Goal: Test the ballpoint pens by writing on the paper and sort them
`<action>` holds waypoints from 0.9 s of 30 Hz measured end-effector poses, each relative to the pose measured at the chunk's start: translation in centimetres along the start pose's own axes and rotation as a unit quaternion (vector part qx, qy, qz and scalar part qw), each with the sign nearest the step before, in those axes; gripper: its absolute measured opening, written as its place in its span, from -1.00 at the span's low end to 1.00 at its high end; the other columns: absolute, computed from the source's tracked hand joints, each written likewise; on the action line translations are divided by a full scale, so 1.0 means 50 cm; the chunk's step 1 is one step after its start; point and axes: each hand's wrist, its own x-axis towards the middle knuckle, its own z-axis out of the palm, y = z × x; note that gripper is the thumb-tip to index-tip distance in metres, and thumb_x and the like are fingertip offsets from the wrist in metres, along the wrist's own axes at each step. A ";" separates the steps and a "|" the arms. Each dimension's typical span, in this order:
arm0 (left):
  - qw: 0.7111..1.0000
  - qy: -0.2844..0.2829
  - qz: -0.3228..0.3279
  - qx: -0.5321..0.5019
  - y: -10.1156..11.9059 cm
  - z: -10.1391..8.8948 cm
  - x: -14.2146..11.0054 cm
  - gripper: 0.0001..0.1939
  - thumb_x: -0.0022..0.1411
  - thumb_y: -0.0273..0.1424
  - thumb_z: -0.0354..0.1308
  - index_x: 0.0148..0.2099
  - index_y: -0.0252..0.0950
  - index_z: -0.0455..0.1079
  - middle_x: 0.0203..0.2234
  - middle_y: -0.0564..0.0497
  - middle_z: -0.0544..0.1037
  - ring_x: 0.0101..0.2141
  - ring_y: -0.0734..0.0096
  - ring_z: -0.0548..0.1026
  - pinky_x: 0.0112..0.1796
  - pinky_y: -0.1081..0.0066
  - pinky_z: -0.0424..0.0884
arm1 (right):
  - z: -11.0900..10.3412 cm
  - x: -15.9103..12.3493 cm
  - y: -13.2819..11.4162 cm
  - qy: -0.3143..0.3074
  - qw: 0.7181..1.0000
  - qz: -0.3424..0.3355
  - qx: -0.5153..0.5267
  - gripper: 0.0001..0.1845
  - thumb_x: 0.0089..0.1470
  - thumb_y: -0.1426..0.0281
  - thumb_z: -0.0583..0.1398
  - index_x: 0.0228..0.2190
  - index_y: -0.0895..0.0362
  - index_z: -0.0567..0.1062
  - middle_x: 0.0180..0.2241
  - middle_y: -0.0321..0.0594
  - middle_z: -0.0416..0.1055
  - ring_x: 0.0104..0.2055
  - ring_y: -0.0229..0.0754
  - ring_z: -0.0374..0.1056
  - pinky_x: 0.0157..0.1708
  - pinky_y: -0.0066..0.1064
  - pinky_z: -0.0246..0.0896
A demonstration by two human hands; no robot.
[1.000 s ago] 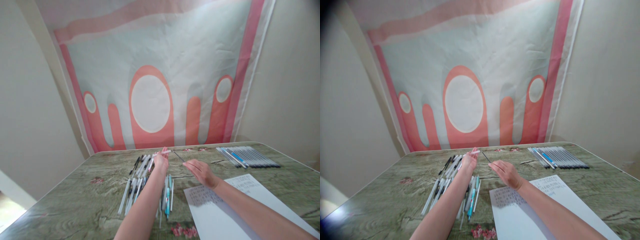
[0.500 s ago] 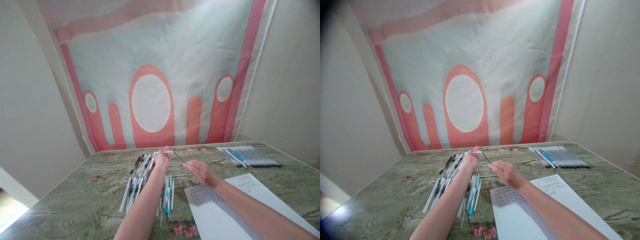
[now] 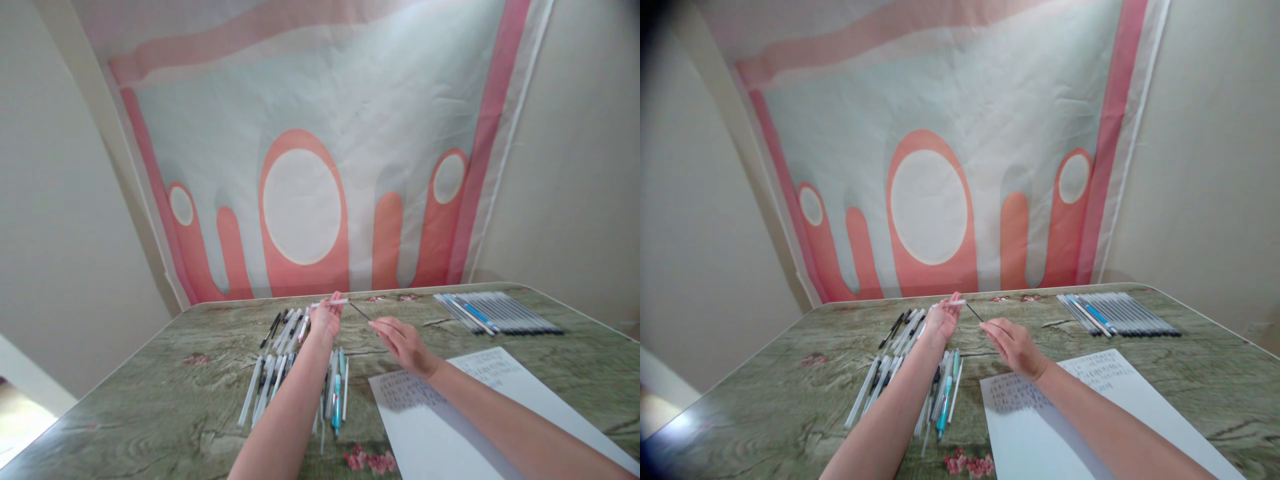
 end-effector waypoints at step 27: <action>0.984 -0.047 -0.163 -0.047 -0.126 0.035 -0.064 -0.74 0.24 -0.44 -0.05 -0.49 -0.42 0.27 -0.64 0.01 0.38 -0.62 0.60 0.39 -0.55 0.60 0.39 | -0.006 0.021 0.025 0.060 0.973 0.220 0.047 -0.60 0.20 0.32 -0.12 0.03 0.07 0.27 -0.06 -0.12 0.30 -0.05 -0.15 0.25 -0.06 -0.25 0.18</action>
